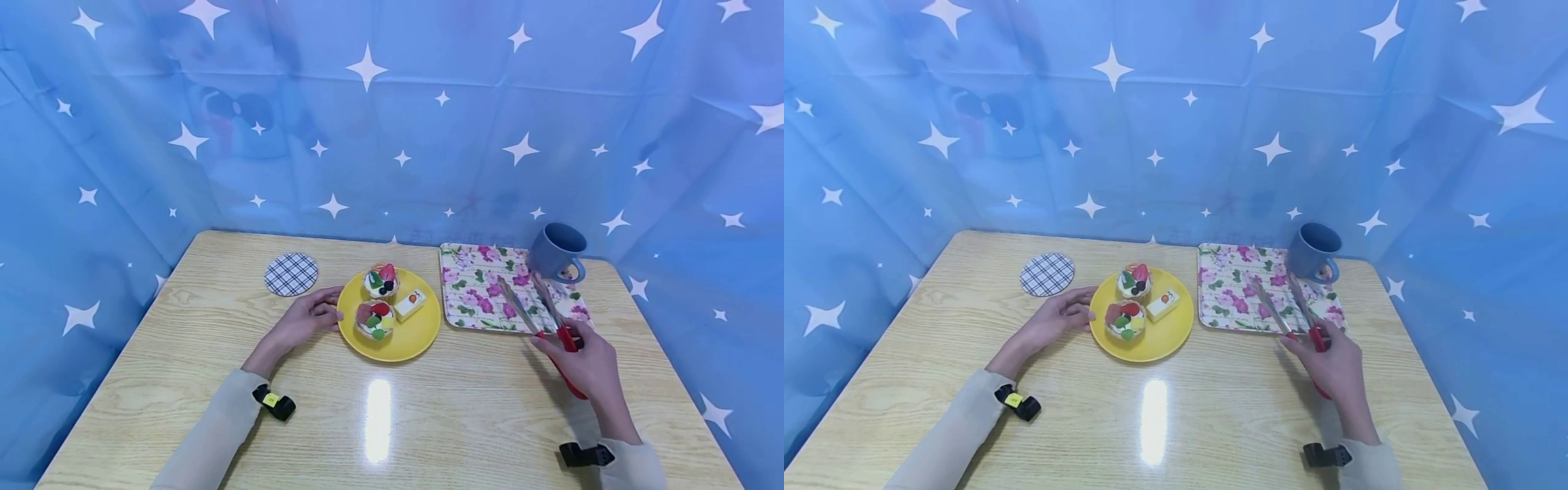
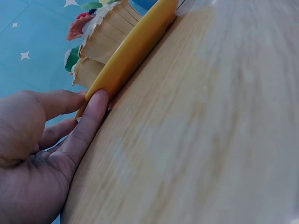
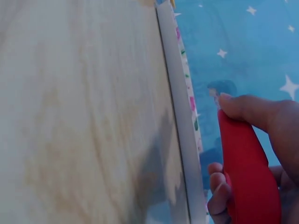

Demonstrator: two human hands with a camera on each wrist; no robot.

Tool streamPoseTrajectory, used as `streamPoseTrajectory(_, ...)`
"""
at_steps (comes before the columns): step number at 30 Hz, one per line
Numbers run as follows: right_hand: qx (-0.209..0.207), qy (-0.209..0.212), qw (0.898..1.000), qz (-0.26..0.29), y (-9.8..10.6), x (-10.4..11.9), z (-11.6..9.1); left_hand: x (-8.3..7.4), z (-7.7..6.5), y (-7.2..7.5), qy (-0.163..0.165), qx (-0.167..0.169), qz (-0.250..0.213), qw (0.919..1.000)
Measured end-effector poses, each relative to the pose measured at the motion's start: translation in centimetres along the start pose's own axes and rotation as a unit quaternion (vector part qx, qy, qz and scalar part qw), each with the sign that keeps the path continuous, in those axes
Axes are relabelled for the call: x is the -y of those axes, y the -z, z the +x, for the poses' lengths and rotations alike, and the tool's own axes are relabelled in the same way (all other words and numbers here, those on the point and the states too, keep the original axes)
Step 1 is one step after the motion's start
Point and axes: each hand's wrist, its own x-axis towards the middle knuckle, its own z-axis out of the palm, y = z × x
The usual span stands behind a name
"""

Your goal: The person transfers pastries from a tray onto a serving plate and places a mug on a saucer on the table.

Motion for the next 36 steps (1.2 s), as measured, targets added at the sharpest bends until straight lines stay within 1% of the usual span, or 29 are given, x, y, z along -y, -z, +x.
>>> streamPoseTrajectory(3,0.003,-0.025,1.0,0.0,0.0,-0.2,-0.1,-0.1,0.0,0.0,0.0,0.001,-0.002,1.0)
streamPoseTrajectory(6,0.0,-0.034,0.999,-0.002,-0.1,-0.4,-0.3,-0.2,0.0,0.0,0.0,0.0,-0.002,1.0)
streamPoseTrajectory(13,-0.012,-0.033,0.999,-0.014,-0.6,-0.9,-0.7,-0.2,-0.1,0.0,-0.001,-0.001,0.0,1.0)
streamPoseTrajectory(18,-0.01,-0.05,0.999,-0.019,-0.9,-0.9,-0.7,-0.1,0.0,0.0,0.001,-0.003,0.004,1.0)
streamPoseTrajectory(22,-0.006,-0.061,0.998,-0.023,-1.1,-0.7,-0.8,-0.1,0.0,-0.1,0.0,-0.004,0.008,1.0)
streamPoseTrajectory(31,-0.019,-0.059,0.997,-0.046,-1.3,-0.1,-1.3,-0.1,-0.1,-0.1,0.0,-0.005,0.012,0.9999)
streamPoseTrajectory(36,-0.017,-0.063,0.996,-0.065,-1.3,0.1,-1.5,-0.1,-0.1,-0.1,0.0,-0.005,0.01,0.9999)
